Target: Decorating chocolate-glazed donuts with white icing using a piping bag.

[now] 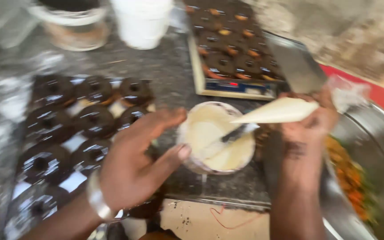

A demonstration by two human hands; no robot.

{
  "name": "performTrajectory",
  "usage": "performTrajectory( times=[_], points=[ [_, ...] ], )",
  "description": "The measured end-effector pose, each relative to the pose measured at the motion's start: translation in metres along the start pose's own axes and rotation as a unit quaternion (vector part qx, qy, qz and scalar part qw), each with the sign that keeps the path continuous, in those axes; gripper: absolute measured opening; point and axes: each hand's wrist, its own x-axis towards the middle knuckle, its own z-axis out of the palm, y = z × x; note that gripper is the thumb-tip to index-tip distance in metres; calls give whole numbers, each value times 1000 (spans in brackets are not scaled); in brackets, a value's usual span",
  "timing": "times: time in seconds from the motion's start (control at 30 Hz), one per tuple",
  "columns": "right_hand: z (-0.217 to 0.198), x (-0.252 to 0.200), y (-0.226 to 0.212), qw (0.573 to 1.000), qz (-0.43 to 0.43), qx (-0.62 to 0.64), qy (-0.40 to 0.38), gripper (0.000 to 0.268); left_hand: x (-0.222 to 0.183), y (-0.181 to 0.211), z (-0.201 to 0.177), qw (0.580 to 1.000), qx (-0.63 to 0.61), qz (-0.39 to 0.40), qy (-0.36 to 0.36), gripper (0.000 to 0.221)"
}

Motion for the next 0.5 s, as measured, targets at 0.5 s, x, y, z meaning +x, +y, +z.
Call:
performTrajectory(
  times=[0.5],
  points=[
    [84, -178, 201, 936, 121, -40, -329, 41, -581, -169, -127, 693, 68, -662, 276, 46]
  ],
)
